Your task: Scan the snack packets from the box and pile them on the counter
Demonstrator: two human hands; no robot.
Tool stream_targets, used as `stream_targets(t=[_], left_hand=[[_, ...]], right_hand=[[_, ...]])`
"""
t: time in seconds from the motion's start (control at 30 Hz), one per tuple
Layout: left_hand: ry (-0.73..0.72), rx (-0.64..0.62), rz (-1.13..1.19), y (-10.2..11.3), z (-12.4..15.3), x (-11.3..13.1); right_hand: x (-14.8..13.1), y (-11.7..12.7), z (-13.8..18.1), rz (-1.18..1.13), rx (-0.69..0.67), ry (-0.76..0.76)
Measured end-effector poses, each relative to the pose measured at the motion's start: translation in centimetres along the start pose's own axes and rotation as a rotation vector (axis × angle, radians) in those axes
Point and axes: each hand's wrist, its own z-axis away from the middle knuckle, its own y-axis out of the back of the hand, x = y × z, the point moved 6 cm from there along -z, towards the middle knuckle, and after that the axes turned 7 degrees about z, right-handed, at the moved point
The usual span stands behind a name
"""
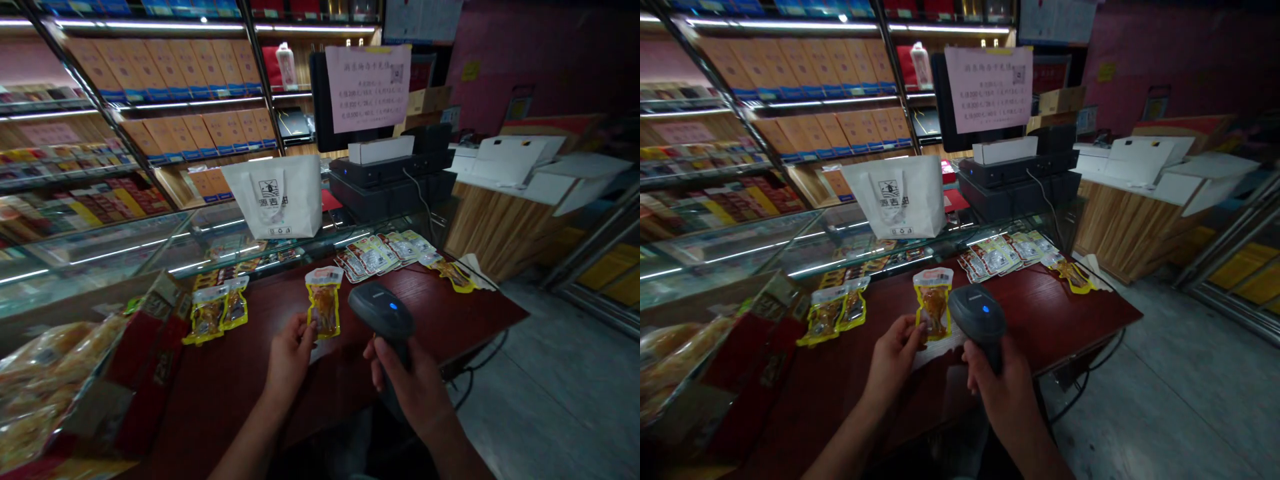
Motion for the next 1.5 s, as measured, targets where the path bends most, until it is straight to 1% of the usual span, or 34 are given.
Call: stream_targets(t=[0.1,0.33,0.57,0.8,0.9,0.97,1.03,1.1,1.17,1.3,1.4,1.5], left_hand=[[-0.042,-0.008,-0.098,-0.5,0.2,0.3],[-0.058,-0.013,-0.116,-1.4,0.4,0.6],[-0.045,-0.011,-0.112,-2.0,0.3,0.6],[-0.018,-0.015,-0.098,-2.5,0.4,0.9],[0.014,-0.043,-0.043,-3.4,0.2,0.6],[0.081,-0.101,0.037,-4.9,-0.1,0.0],[0.183,-0.180,0.142,-7.1,-0.4,-0.9],[0.288,-0.248,0.249,-9.9,-0.7,-1.6],[0.386,-0.290,0.349,-12.8,-1.0,-2.0],[0.567,-0.323,0.511,-18.8,-2.3,-1.9],[0.629,-0.332,0.566,-22.8,-4.1,-1.3],[0.650,-0.351,0.577,-26.2,-5.9,-0.8]], right_hand=[[-0.3,-0.2,-0.1,0.012,-0.010,-0.012],[-0.2,0.5,-0.2,0.009,0.006,-0.035],[0.0,1.3,-0.3,0.014,0.048,-0.035],[0.5,1.9,-0.4,-0.035,0.079,-0.023],[0.9,2.3,-0.5,-0.053,0.082,-0.035],[1.2,2.9,-0.5,-0.069,0.103,-0.044],[1.6,3.9,-0.5,-0.093,0.144,-0.046],[1.8,5.3,-0.3,-0.113,0.201,-0.044],[1.9,7.0,-0.1,-0.118,0.267,-0.043],[2.0,10.8,0.6,-0.139,0.422,-0.051],[2.1,12.6,1.2,-0.141,0.462,-0.064],[2.1,13.6,1.9,-0.081,0.475,-0.076]])
